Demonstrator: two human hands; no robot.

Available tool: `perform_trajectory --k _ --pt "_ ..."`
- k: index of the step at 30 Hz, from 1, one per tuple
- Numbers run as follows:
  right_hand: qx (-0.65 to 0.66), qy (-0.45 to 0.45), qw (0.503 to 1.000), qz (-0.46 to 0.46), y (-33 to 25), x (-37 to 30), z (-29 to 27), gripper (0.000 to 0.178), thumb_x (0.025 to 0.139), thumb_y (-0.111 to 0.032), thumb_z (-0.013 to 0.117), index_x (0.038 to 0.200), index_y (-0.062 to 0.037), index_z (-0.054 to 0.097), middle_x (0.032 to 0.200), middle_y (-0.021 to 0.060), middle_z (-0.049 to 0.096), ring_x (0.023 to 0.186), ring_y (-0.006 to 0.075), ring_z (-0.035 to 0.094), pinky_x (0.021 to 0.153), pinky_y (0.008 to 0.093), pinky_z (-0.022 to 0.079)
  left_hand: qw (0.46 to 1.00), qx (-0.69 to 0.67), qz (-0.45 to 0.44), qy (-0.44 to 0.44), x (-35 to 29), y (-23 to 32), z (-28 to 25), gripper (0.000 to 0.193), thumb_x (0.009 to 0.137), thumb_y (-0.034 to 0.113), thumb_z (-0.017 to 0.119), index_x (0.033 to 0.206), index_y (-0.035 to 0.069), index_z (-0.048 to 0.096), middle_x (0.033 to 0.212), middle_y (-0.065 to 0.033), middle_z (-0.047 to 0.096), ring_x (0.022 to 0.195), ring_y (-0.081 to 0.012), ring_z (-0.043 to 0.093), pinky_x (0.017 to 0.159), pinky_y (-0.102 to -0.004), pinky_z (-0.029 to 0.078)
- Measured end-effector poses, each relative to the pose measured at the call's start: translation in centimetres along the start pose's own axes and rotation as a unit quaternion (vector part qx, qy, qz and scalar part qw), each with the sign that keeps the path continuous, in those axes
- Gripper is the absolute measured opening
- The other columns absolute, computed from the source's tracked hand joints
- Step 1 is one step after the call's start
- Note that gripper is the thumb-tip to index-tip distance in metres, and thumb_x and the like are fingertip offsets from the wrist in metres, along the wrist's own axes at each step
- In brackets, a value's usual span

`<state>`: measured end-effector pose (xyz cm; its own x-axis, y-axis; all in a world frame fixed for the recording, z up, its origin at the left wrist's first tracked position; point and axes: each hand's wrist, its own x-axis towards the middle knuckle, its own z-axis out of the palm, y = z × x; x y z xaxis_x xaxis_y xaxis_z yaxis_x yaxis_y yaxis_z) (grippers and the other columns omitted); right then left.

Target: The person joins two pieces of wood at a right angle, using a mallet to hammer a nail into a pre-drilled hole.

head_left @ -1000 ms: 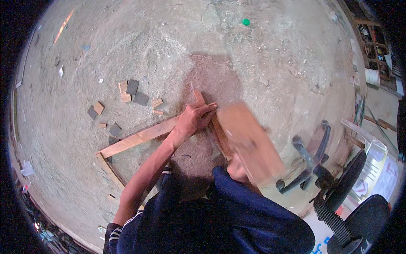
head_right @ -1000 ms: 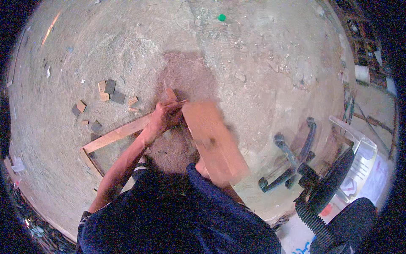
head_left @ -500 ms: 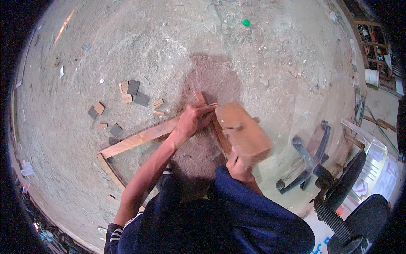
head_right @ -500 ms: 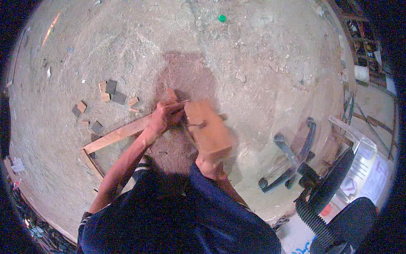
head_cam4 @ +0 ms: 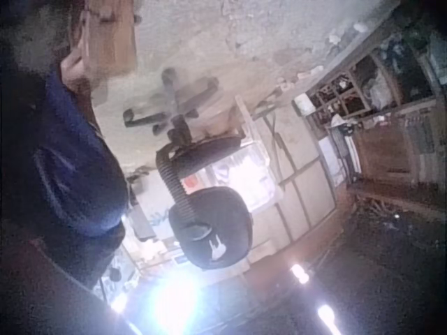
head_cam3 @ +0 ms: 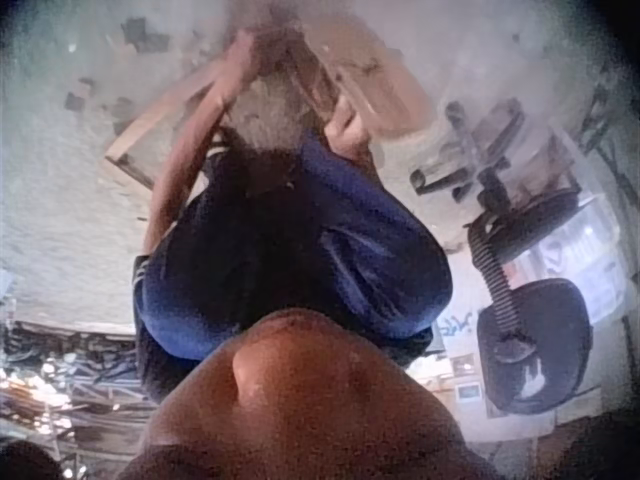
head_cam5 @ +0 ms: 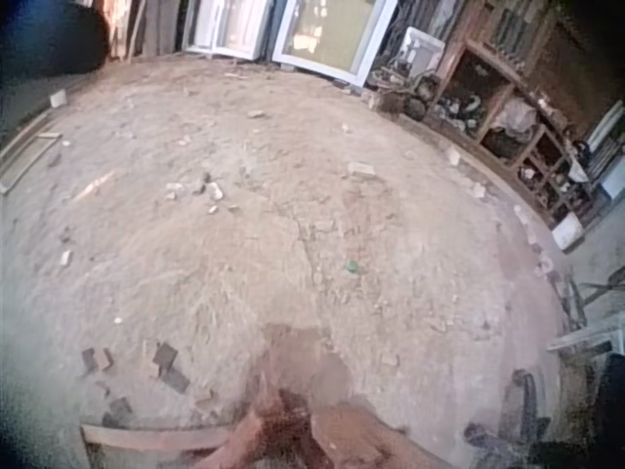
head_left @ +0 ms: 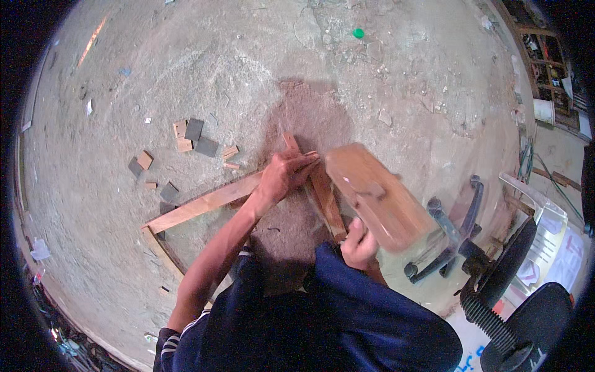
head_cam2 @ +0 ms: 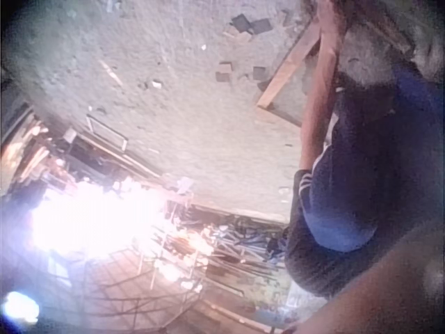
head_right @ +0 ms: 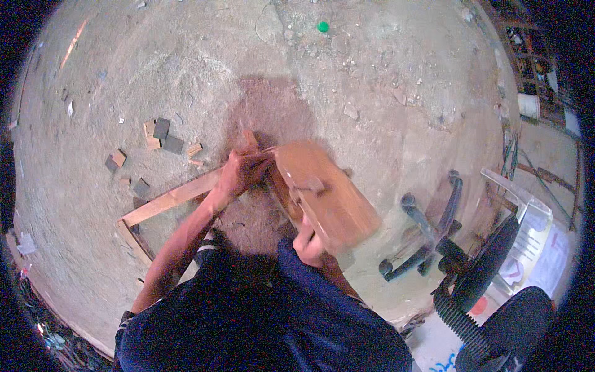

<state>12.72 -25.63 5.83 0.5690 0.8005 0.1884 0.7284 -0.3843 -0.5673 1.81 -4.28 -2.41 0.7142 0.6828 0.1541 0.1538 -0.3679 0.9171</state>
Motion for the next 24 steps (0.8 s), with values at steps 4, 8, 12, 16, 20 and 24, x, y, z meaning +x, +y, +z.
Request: perform_trajectory --k 4,8,12,16,20,24 --pt "0.153 0.149 0.974 -0.07 2.4 -1.8 1.0 0.03 0.099 -0.02 0.056 0.104 0.0079 0.066 0.088 0.0114 0.066 0.077 0.0185 0.063 0.067 0.0297 0.051 0.999 -0.013 0.034 0.036 -0.1 -0.8 0.9 0.024 0.084 0.005 0.074 0.107 -0.001 0.075 0.095 -0.0196 0.074 0.079 -0.0337 0.07 0.072 -0.0404 0.057" --pt "-0.001 -0.034 0.99 -0.136 0.2 0.7 1.1 0.028 0.098 -0.012 0.054 0.112 0.0107 0.063 0.109 0.0222 0.067 0.104 0.0375 0.062 0.089 0.0404 0.049 0.999 -0.027 0.039 0.02 0.0 -0.6 0.3 0.023 0.085 0.005 0.073 0.107 0.0 0.075 0.094 -0.0195 0.074 0.079 -0.0342 0.071 0.071 -0.0401 0.057" --pt "0.143 -0.012 0.987 0.066 -4.0 1.9 -1.5 0.028 0.098 -0.01 0.055 0.118 0.0086 0.063 0.114 0.0247 0.066 0.107 0.0401 0.063 0.091 0.0451 0.049 0.999 -0.05 -0.008 -0.005 -0.4 -0.2 0.2 0.022 0.085 0.005 0.073 0.107 -0.001 0.075 0.093 -0.0199 0.074 0.082 -0.0349 0.071 0.073 -0.0404 0.057" --pt "0.133 0.115 0.984 0.003 -1.0 -0.5 0.3 0.027 0.098 -0.012 0.055 0.113 0.0085 0.063 0.107 0.0219 0.066 0.099 0.0358 0.063 0.084 0.0419 0.049 0.999 -0.022 0.027 0.018 0.0 -0.4 0.4 0.024 0.086 0.004 0.072 0.109 -0.001 0.074 0.096 -0.0203 0.074 0.085 -0.0353 0.072 0.074 -0.0406 0.057" --pt "0.0 0.038 0.996 -0.085 -1.2 1.5 0.8 0.026 0.098 -0.015 0.055 0.107 0.0083 0.065 0.097 0.0182 0.066 0.089 0.0301 0.063 0.075 0.0376 0.049 0.999 -0.022 0.027 -0.004 -0.5 -0.7 0.3 0.024 0.085 0.004 0.072 0.108 -0.001 0.074 0.103 -0.0194 0.074 0.086 -0.0343 0.072 0.077 -0.0392 0.058" --pt "0.072 0.13 0.988 0.028 -2.9 1.7 0.8 0.028 0.098 -0.018 0.056 0.1 0.0082 0.066 0.088 0.0144 0.066 0.079 0.0244 0.063 0.065 0.0333 0.049 0.999 -0.032 0.028 0.015 0.1 -0.1 0.5 0.023 0.084 0.004 0.073 0.107 -0.001 0.075 0.104 -0.0189 0.074 0.084 -0.0332 0.071 0.077 -0.0388 0.057"
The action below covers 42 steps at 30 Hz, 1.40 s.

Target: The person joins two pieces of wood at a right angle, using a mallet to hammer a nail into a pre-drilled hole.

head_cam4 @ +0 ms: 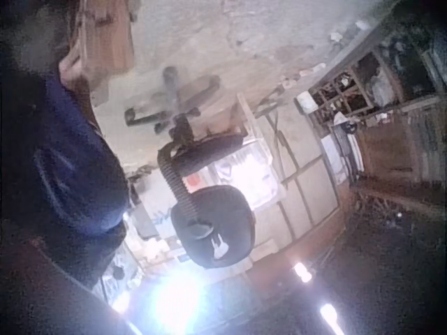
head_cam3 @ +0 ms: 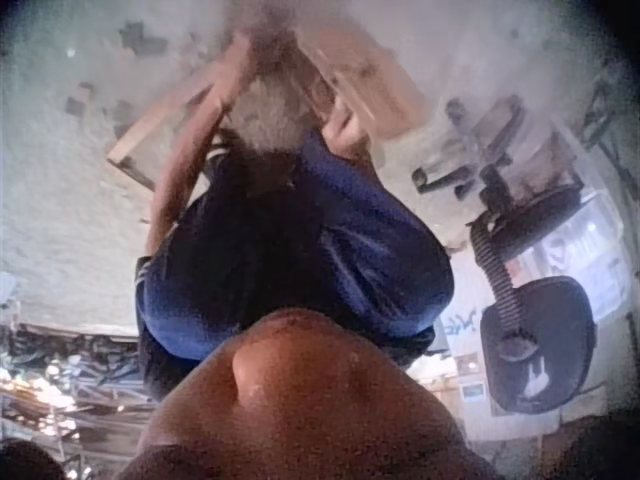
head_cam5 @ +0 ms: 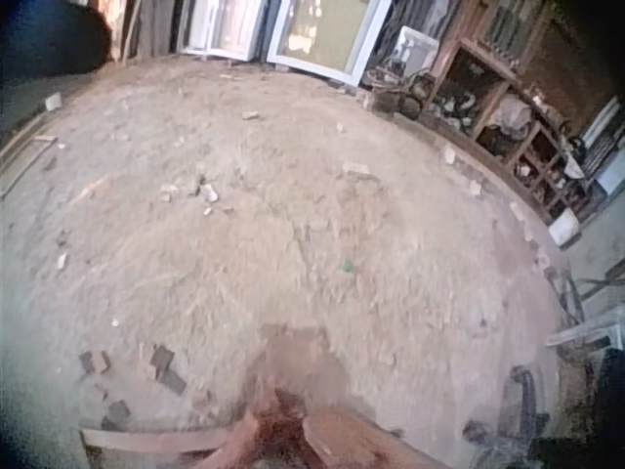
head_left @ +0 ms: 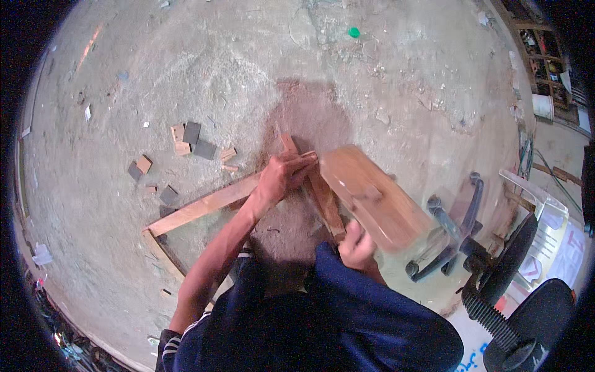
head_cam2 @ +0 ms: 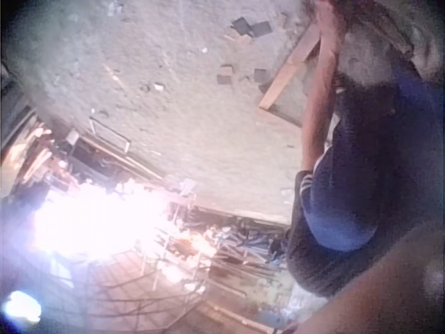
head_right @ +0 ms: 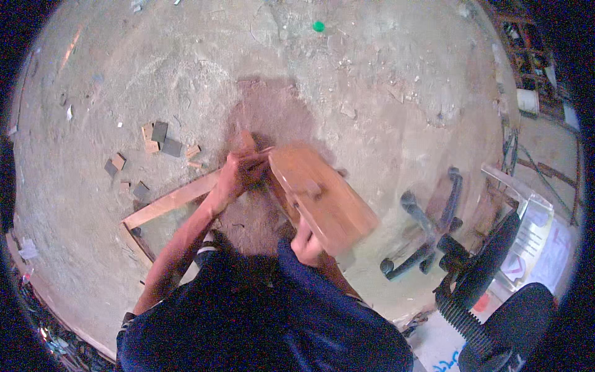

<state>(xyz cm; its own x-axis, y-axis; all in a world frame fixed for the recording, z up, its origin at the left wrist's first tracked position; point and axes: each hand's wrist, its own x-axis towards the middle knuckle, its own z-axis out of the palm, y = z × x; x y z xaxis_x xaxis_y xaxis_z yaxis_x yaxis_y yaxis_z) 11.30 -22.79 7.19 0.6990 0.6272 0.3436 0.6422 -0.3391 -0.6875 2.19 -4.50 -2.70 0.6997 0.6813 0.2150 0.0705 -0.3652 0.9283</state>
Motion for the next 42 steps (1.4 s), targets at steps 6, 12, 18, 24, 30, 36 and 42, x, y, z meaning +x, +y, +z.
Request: perform_trajectory --k 6,12,18,24,30,36,42 --pt "0.01 0.08 0.993 -0.09 2.4 -0.8 0.0 0.02 0.098 -0.013 0.05 0.086 -0.0004 0.06 0.06 0.0042 0.053 0.05 0.0171 0.048 0.049 0.0309 0.039 1.0 0.008 0.005 0.004 0.1 0.0 -0.1 0.025 0.085 0.004 0.073 0.109 -0.002 0.074 0.103 -0.0192 0.074 0.083 -0.0332 0.071 0.077 -0.0387 0.057" --pt "-0.022 -0.062 0.997 -0.037 3.7 -3.2 -1.7 0.02 0.096 -0.013 0.061 0.099 0.0068 0.062 0.079 0.0097 0.065 0.066 0.0249 0.062 0.062 0.0361 0.049 1.0 0.004 -0.001 0.006 -0.2 0.0 -0.1 0.023 0.085 0.004 0.073 0.107 -0.001 0.075 0.098 -0.0177 0.074 0.085 -0.0326 0.071 0.076 -0.0387 0.057" --pt "0.02 0.003 0.999 -0.043 6.1 -4.6 -1.3 0.028 0.093 -0.018 0.064 0.108 0.0061 0.064 0.093 0.0171 0.064 0.081 0.0326 0.061 0.077 0.0434 0.048 1.0 0.001 -0.004 -0.011 -0.1 -0.3 -0.1 0.027 0.084 0.003 0.073 0.111 0.0 0.073 0.1 -0.0172 0.075 0.086 -0.0334 0.071 0.076 -0.039 0.057" --pt "-0.011 -0.221 0.975 -0.037 1.7 -1.7 -1.2 0.033 0.095 -0.012 0.063 0.124 0.004 0.063 0.121 0.0247 0.063 0.111 0.0436 0.059 0.099 0.0511 0.043 0.997 -0.008 -0.056 -0.045 -0.3 0.5 -0.7 0.028 0.083 0.002 0.073 0.111 0.0 0.074 0.104 -0.0176 0.074 0.085 -0.0334 0.071 0.077 -0.0387 0.057" --pt "-0.058 -0.053 0.996 -0.052 3.5 -3.9 -1.0 0.033 0.098 -0.015 0.06 0.122 0.0068 0.061 0.12 0.0246 0.063 0.107 0.0435 0.061 0.096 0.0492 0.045 1.0 0.008 0.016 0.004 -0.2 0.0 0.0 0.028 0.083 0.001 0.072 0.111 -0.001 0.074 0.106 -0.0176 0.074 0.086 -0.0335 0.071 0.076 -0.0384 0.057" --pt "-0.103 -0.105 0.985 -0.087 2.4 -1.3 -0.9 0.034 0.101 -0.016 0.055 0.122 0.0098 0.059 0.117 0.0231 0.063 0.102 0.0302 0.063 0.088 0.04 0.05 1.0 -0.005 -0.019 -0.005 -0.5 -0.2 0.0 0.021 0.086 0.004 0.071 0.106 0.0 0.075 0.103 -0.0191 0.074 0.085 -0.0338 0.072 0.077 -0.0386 0.058" --pt "0.125 -0.042 0.985 0.11 3.4 -1.8 -2.3 0.031 0.099 -0.012 0.059 0.124 0.0054 0.063 0.123 0.0231 0.064 0.113 0.0354 0.061 0.099 0.0458 0.047 0.997 -0.038 -0.072 -0.017 -0.4 0.4 -0.5 0.044 0.084 0.011 0.076 0.125 0.003 0.065 0.105 -0.0202 0.071 0.088 -0.0373 0.07 0.079 -0.0412 0.057"
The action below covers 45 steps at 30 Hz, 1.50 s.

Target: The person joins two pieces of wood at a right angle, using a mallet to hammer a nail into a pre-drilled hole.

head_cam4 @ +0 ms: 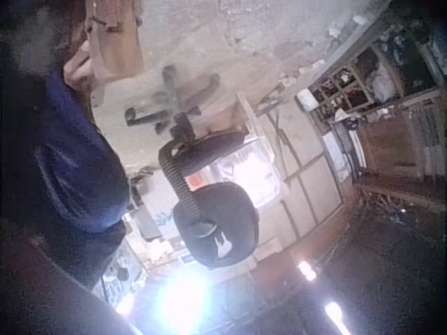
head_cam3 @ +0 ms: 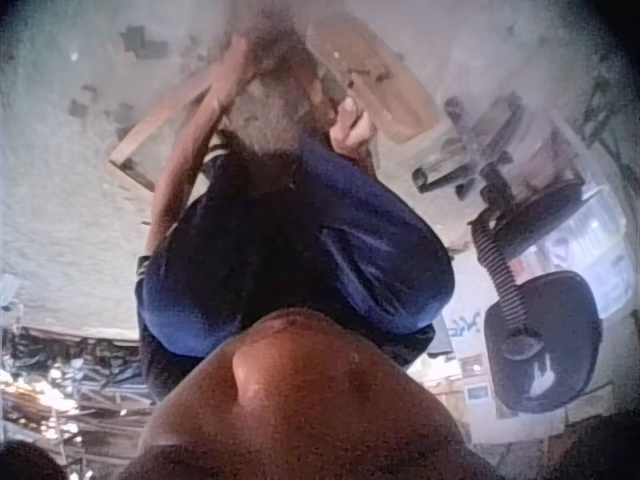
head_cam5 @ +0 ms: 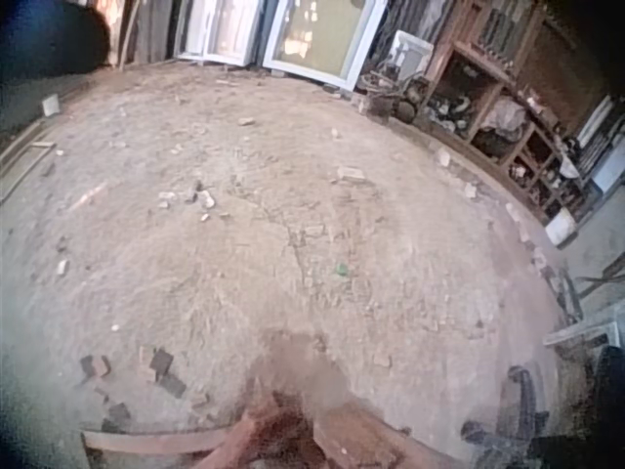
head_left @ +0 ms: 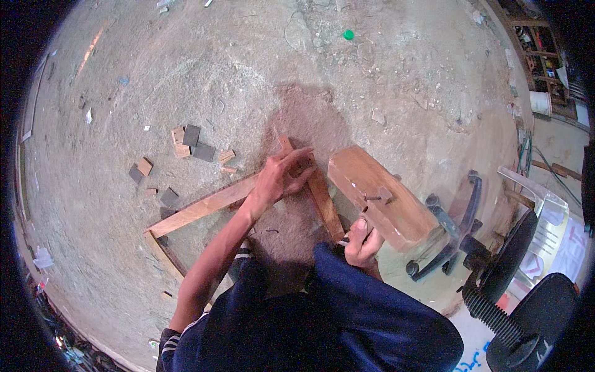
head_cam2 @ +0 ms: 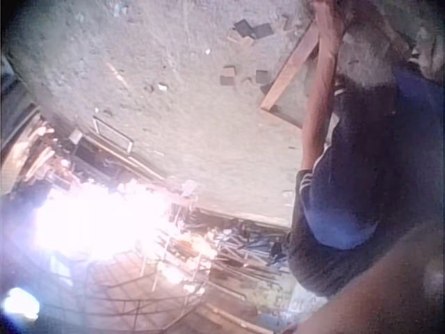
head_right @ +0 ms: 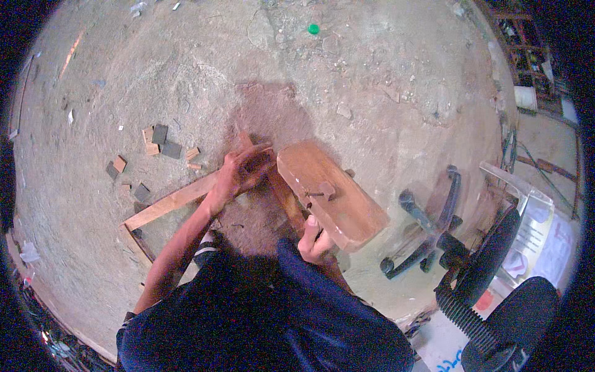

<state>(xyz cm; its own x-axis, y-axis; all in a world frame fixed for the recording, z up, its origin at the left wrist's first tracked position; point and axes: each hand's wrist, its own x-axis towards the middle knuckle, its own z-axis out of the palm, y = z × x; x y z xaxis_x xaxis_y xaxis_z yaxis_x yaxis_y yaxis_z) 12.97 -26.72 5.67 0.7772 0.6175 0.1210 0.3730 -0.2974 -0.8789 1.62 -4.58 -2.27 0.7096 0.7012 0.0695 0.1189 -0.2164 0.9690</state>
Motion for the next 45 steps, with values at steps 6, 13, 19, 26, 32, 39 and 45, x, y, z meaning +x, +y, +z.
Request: perform_trajectory --k 6,13,19,26,32,39,45 --pt "-0.09 -0.011 0.995 0.037 -0.4 -0.6 1.0 0.031 0.099 -0.023 0.054 0.116 0.0031 0.058 0.069 0.0008 0.051 0.056 0.009 0.044 0.051 0.0259 0.035 0.998 0.038 0.045 0.009 0.6 0.8 -0.2 0.062 0.079 0.014 0.081 0.134 0.008 0.053 0.114 -0.0194 0.065 0.107 -0.0401 0.063 0.089 -0.044 0.054" --pt "-0.045 0.025 0.989 0.142 -0.9 -1.6 0.9 0.038 0.099 -0.026 0.057 0.124 0.0021 0.057 0.101 0.0133 0.05 0.09 0.0242 0.044 0.08 0.0375 0.034 0.993 0.065 0.096 0.019 0.4 -0.2 -1.0 0.039 0.077 0.009 0.079 0.114 0.006 0.068 0.099 -0.0151 0.063 0.091 -0.0354 0.062 0.08 -0.0417 0.053" --pt "-0.03 -0.003 0.977 0.213 -1.5 -1.5 0.7 0.049 0.099 -0.025 0.058 0.137 0.0048 0.053 0.14 0.0278 0.05 0.129 0.0401 0.048 0.111 0.0491 0.034 0.989 0.093 0.116 -0.005 0.5 -0.6 -0.6 0.031 0.073 0.003 0.074 0.104 0.006 0.075 0.084 -0.0104 0.055 0.077 -0.029 0.056 0.07 -0.0395 0.05" --pt "-0.086 0.01 0.983 0.16 -0.2 -1.3 1.0 0.034 0.099 -0.025 0.056 0.119 0.0018 0.056 0.082 0.0052 0.049 0.071 0.0144 0.042 0.064 0.031 0.032 0.979 0.148 0.139 -0.004 1.1 -0.4 0.3 0.033 0.072 0.002 0.073 0.105 0.005 0.068 0.09 -0.0128 0.055 0.086 -0.0346 0.057 0.074 -0.0437 0.05" --pt "-0.062 0.059 0.991 0.107 -0.8 -1.6 2.0 0.033 0.099 -0.026 0.055 0.115 0.0026 0.059 0.063 -0.0014 0.048 0.051 0.0065 0.039 0.048 0.0254 0.031 0.982 0.149 0.115 -0.001 0.7 -0.8 1.1 0.036 0.072 0.001 0.071 0.107 0.003 0.062 0.098 -0.015 0.054 0.09 -0.0371 0.057 0.078 -0.0444 0.05" --pt "-0.125 0.065 0.988 0.057 2.3 -2.9 1.2 0.036 0.098 -0.028 0.057 0.116 0.0029 0.059 0.066 -0.0006 0.051 0.053 0.0062 0.04 0.049 0.0247 0.032 0.992 0.034 0.115 -0.03 -0.5 0.7 -0.3 0.02 0.082 0.002 0.07 0.1 -0.001 0.063 0.092 -0.012 0.058 0.085 -0.0302 0.06 0.073 -0.037 0.05" --pt "-0.19 0.03 0.979 0.065 1.6 -2.8 1.9 0.034 0.099 -0.027 0.056 0.117 0.0021 0.06 0.073 -0.0007 0.053 0.055 0.0052 0.041 0.05 0.0243 0.032 0.887 -0.381 -0.243 0.095 1.2 -1.5 -1.9 0.025 0.101 0.021 0.064 0.098 -0.003 0.07 0.089 -0.0034 0.07 0.08 -0.0082 0.06 0.071 -0.0258 0.047"
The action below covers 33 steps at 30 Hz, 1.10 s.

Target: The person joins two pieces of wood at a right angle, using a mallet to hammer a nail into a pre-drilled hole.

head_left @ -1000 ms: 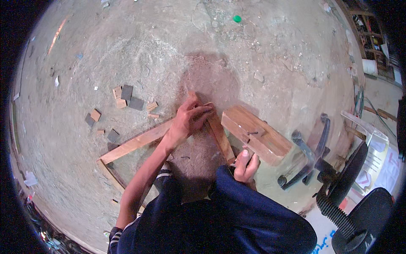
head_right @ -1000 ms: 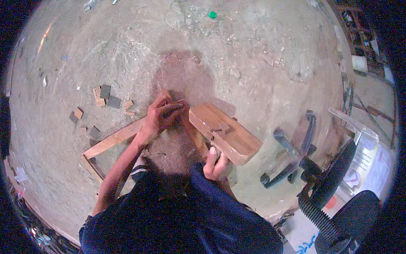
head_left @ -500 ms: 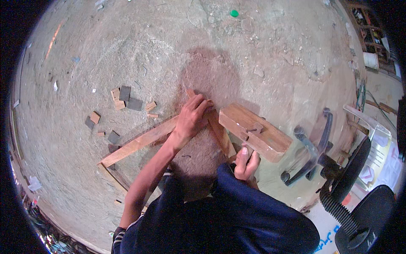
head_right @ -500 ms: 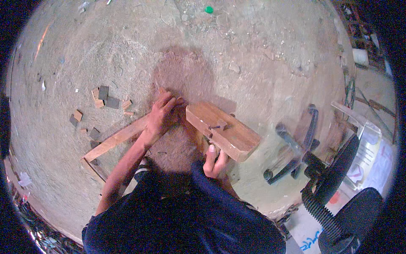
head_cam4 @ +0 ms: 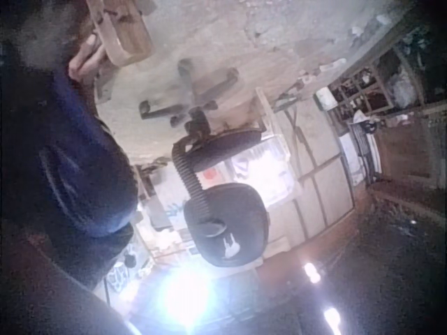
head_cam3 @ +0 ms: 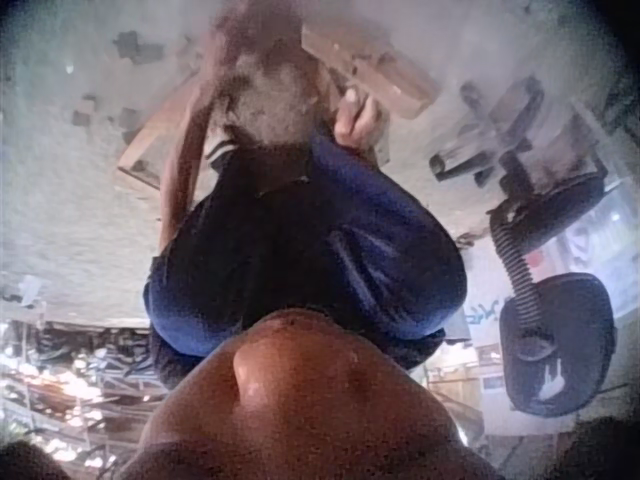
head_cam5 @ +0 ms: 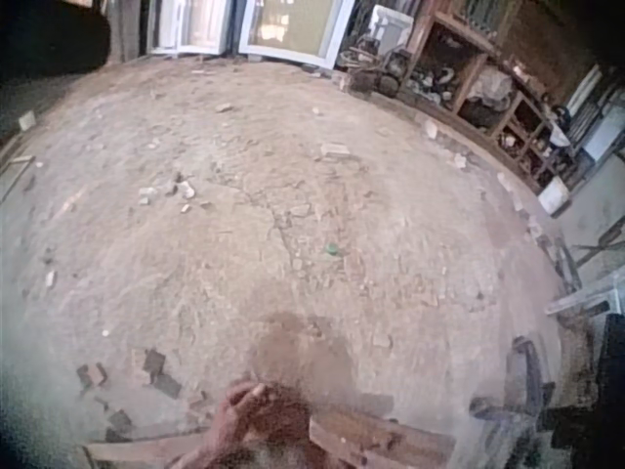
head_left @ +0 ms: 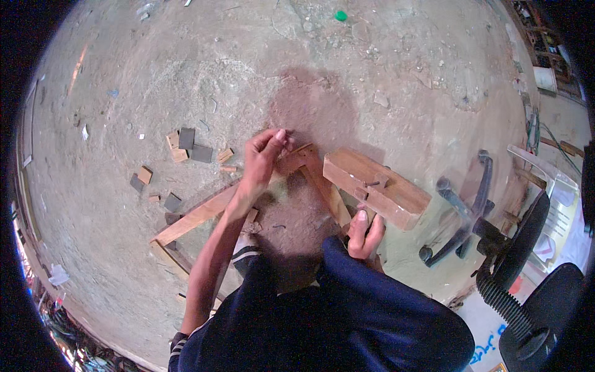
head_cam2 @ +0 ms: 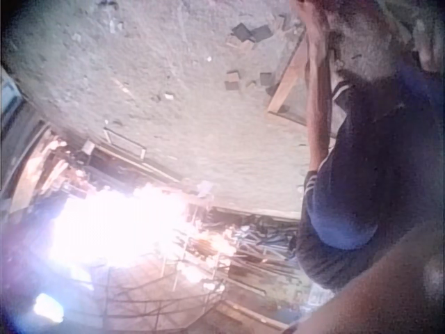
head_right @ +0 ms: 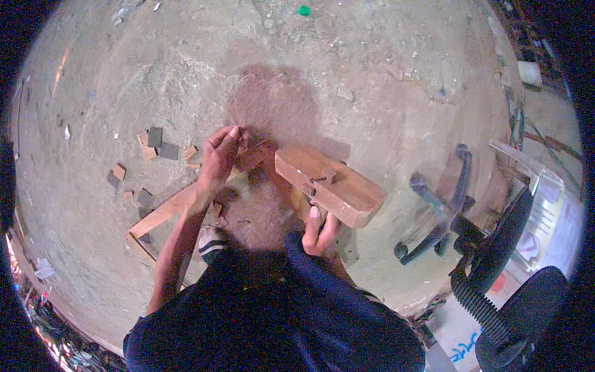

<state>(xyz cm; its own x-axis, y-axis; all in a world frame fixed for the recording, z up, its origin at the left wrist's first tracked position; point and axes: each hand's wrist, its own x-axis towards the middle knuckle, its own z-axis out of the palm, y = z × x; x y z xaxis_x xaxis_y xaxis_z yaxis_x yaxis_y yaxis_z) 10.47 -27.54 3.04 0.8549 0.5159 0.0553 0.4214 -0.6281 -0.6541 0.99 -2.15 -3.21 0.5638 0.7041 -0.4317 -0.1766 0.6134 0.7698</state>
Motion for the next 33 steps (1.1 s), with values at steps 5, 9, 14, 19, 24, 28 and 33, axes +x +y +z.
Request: perform_trajectory --k 5,9,14,19,24,28,33 --pt "0.084 0.026 0.996 -0.018 0.3 0.3 0.1 0.032 0.1 -0.025 0.056 0.118 0.0008 0.06 0.076 -0.0009 0.054 0.056 0.0051 0.039 0.051 0.0233 0.033 0.989 -0.138 -0.042 -0.021 -0.5 1.2 -0.4 0.027 0.104 0.024 0.058 0.111 0.001 0.069 0.098 -0.004 0.07 0.083 -0.0098 0.062 0.076 -0.025 0.049" --pt "0.146 0.043 0.988 0.016 -1.3 0.1 0.6 0.031 0.1 -0.023 0.055 0.12 0.0001 0.059 0.075 -0.0013 0.054 0.055 0.0048 0.037 0.05 0.0224 0.032 0.977 -0.207 -0.04 -0.015 -1.5 2.0 -0.4 0.027 0.104 0.025 0.057 0.117 0.002 0.066 0.102 -0.0037 0.07 0.088 -0.0118 0.063 0.082 -0.0275 0.052" --pt "0.209 -0.041 0.967 0.143 -2.8 0.4 -1.0 0.031 0.099 -0.024 0.058 0.12 -0.001 0.06 0.086 -0.0005 0.056 0.064 0.0036 0.041 0.053 0.0206 0.032 0.966 -0.254 -0.035 -0.04 -3.0 4.3 1.5 0.026 0.103 0.024 0.059 0.116 0.002 0.066 0.101 -0.0038 0.069 0.09 -0.0122 0.064 0.086 -0.0298 0.052" --pt "0.197 -0.021 0.976 0.09 -2.2 0.1 -0.4 0.037 0.099 -0.024 0.06 0.127 0.0007 0.058 0.087 0.0002 0.057 0.069 0.0052 0.045 0.057 0.0222 0.036 0.958 -0.277 0.008 -0.071 -5.4 7.7 3.7 0.023 0.102 0.021 0.061 0.11 0.001 0.068 0.098 -0.0057 0.071 0.085 -0.0145 0.062 0.084 -0.0309 0.051" --pt "0.132 0.036 0.99 0.032 0.6 -1.4 0.3 0.045 0.099 -0.024 0.061 0.135 0.0014 0.054 0.102 0.0038 0.062 0.075 0.0083 0.05 0.064 0.0251 0.042 0.978 -0.192 0.033 -0.074 -6.9 9.8 5.7 0.025 0.101 0.029 0.06 0.096 0.006 0.064 0.08 -0.0008 0.055 0.076 -0.0146 0.048 0.08 -0.0342 0.041" --pt "0.176 0.026 0.98 0.089 -0.7 -1.3 0.2 0.047 0.099 -0.023 0.061 0.139 0.001 0.052 0.117 0.0088 0.062 0.085 0.012 0.055 0.072 0.0258 0.047 0.978 -0.191 0.043 -0.075 -7.5 9.6 5.5 0.027 0.1 0.033 0.061 0.091 0.007 0.063 0.077 -0.0002 0.053 0.073 -0.0145 0.045 0.081 -0.0367 0.039" --pt "0.16 0.021 0.984 0.078 -1.2 -0.8 -0.5 0.047 0.1 -0.023 0.06 0.139 0.0019 0.051 0.119 0.0112 0.062 0.095 0.0158 0.057 0.075 0.0285 0.049 0.963 -0.238 0.072 -0.106 -7.2 9.0 5.6 0.021 0.099 0.025 0.063 0.098 0.004 0.067 0.082 -0.0045 0.061 0.075 -0.0166 0.055 0.078 -0.0346 0.045"
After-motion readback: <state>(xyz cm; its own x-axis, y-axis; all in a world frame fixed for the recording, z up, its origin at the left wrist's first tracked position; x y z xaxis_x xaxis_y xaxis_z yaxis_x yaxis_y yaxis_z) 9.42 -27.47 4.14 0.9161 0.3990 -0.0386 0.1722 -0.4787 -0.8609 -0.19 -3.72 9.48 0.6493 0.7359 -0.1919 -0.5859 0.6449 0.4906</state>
